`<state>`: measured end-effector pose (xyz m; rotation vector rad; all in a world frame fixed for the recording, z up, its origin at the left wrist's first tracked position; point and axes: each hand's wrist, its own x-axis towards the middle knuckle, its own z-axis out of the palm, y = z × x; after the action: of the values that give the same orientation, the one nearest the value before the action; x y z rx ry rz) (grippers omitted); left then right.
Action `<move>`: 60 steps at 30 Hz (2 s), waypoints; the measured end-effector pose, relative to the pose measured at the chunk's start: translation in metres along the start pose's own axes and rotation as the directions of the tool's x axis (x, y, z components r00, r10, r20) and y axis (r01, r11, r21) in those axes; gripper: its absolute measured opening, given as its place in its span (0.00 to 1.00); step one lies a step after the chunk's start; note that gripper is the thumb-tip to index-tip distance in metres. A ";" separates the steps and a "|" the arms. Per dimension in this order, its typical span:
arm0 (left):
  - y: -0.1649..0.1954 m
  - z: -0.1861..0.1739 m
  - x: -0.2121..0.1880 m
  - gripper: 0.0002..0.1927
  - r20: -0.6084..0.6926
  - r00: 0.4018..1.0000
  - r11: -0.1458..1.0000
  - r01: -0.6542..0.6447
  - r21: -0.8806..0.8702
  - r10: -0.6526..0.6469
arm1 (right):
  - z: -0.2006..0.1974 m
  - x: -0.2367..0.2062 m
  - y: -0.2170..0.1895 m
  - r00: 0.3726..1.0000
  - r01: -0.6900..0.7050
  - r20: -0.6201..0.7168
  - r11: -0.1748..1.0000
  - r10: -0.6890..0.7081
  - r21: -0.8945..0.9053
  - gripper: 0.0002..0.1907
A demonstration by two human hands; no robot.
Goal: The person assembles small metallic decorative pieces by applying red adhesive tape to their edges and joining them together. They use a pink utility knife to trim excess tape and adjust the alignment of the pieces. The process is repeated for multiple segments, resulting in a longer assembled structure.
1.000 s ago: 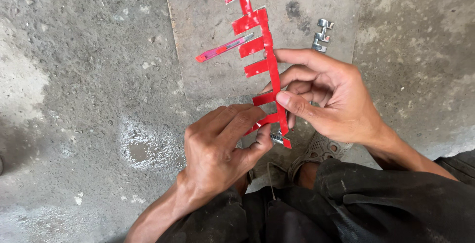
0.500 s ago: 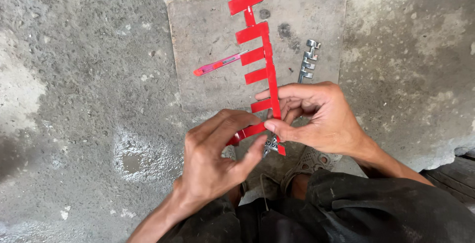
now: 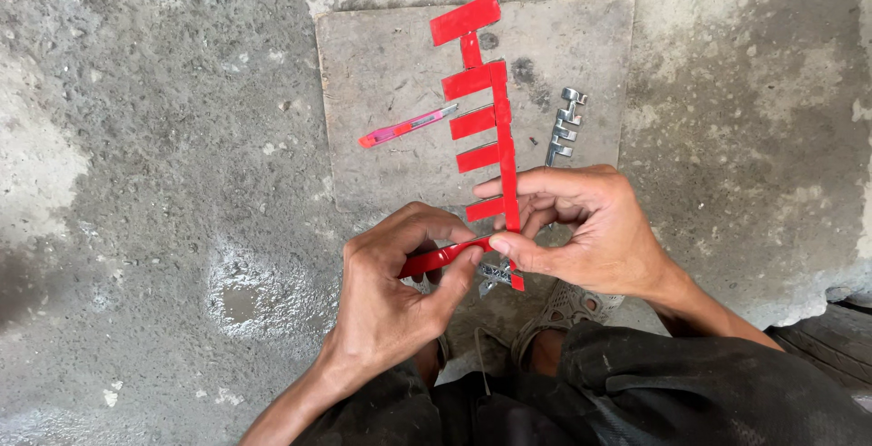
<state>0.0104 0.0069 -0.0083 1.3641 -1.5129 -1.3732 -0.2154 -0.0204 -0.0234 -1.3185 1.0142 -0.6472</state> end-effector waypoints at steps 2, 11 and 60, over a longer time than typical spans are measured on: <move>0.000 0.002 0.000 0.05 -0.001 0.999 0.999 0.044 -0.029 -0.044 | 0.001 0.001 0.000 0.999 -0.034 0.016 0.999 0.034 -0.013 0.22; -0.007 0.004 0.002 0.03 -0.028 1.000 0.998 0.010 -0.058 -0.012 | 0.003 0.005 0.002 0.993 -0.084 0.085 0.996 0.081 0.039 0.22; -0.083 0.012 0.179 0.31 0.552 0.761 0.511 -0.643 0.570 0.341 | -0.005 0.117 -0.008 0.807 0.361 0.045 0.430 -0.589 -0.828 0.15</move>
<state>-0.0202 -0.1535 -0.1195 0.9092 -2.6845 -0.6313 -0.1662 -0.1256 -0.0427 -2.4847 1.2023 -0.8350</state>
